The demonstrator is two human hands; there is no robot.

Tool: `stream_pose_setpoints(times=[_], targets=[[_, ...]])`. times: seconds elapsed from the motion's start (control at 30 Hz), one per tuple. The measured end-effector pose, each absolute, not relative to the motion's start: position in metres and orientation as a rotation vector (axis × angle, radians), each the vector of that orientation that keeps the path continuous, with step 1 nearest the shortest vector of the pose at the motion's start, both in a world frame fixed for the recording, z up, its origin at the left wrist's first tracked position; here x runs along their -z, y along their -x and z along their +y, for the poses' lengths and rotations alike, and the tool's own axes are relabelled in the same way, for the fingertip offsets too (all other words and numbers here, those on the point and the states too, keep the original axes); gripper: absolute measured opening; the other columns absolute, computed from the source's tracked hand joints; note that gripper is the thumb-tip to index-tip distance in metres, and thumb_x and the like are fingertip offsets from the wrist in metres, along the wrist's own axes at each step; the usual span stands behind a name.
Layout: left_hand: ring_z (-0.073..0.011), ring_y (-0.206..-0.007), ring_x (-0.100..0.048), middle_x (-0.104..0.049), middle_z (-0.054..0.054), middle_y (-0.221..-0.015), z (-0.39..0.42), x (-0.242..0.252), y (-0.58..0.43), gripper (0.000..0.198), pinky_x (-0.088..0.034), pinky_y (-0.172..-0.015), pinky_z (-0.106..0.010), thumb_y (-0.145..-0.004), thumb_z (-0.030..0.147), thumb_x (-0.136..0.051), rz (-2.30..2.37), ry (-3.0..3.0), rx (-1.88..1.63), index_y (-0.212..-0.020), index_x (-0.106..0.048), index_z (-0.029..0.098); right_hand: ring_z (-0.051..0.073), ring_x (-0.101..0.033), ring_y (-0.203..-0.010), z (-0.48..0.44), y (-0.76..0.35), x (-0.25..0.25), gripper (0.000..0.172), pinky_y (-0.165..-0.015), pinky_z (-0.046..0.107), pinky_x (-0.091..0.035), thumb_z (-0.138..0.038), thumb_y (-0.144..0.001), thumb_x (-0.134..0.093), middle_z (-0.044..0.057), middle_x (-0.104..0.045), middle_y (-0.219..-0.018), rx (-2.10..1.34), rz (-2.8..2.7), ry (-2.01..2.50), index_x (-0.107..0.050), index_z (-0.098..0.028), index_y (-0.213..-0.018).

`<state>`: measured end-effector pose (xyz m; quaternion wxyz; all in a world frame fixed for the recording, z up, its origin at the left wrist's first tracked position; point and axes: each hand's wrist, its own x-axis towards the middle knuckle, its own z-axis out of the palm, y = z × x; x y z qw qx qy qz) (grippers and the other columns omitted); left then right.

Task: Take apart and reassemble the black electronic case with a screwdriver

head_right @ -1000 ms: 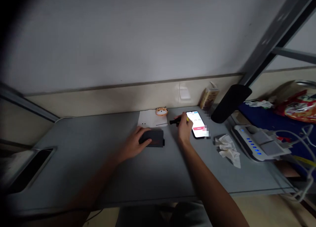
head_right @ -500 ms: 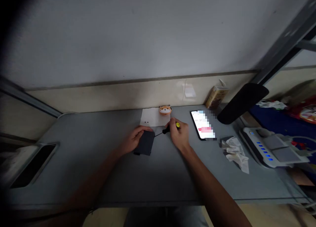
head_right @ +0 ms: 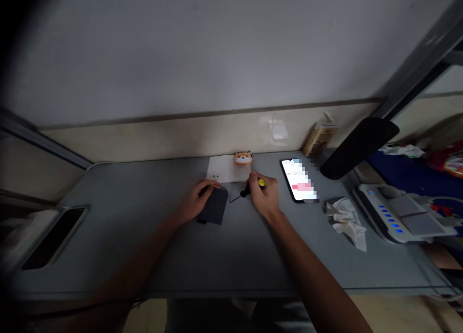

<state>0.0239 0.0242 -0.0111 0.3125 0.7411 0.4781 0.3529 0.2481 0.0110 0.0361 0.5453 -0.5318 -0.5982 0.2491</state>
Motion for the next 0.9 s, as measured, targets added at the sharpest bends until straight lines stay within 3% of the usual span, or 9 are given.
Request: stream_pose_setpoints(times=[0.37, 0.57, 0.9], targets=[[-0.0184, -0.101, -0.069, -0.074, -0.004, -0.103, 0.024, 0.012, -0.026, 0.023, -0.054, -0.097, -0.036, -0.096, 0.016, -0.048, 1.253, -2.013, -0.999, -0.099, -0.070, 0.022, 0.013, -0.048, -0.044, 0.011, -0.249, -0.035, 0.052, -0.050, 0.028, -0.038, -0.049, -0.091, -0.045, 0.000, -0.055, -0.045, -0.551, -1.435, 1.259, -0.062, -0.022, -0.050], [-0.0196, -0.099, -0.067, -0.073, -0.004, -0.097, 0.024, 0.008, -0.026, 0.020, -0.054, -0.095, -0.037, -0.096, 0.017, -0.052, 1.265, -2.147, -1.022, -0.096, -0.070, 0.024, 0.012, -0.044, -0.040, 0.008, -0.247, -0.039, 0.055, -0.046, 0.026, -0.036, -0.052, -0.087, -0.047, 0.000, -0.049, -0.039, -0.719, -1.411, 1.224, -0.057, -0.022, -0.042], [-0.0199, -0.100, -0.064, -0.070, -0.004, -0.098, 0.023, 0.005, -0.024, 0.019, -0.052, -0.095, -0.039, -0.097, 0.019, -0.052, 1.236, -2.263, -1.099, -0.092, -0.070, 0.023, 0.011, -0.045, -0.039, -0.001, -0.234, -0.039, 0.050, -0.045, 0.025, -0.035, -0.046, -0.086, -0.047, -0.001, -0.050, -0.039, -0.838, -1.469, 1.139, -0.059, -0.022, -0.044]])
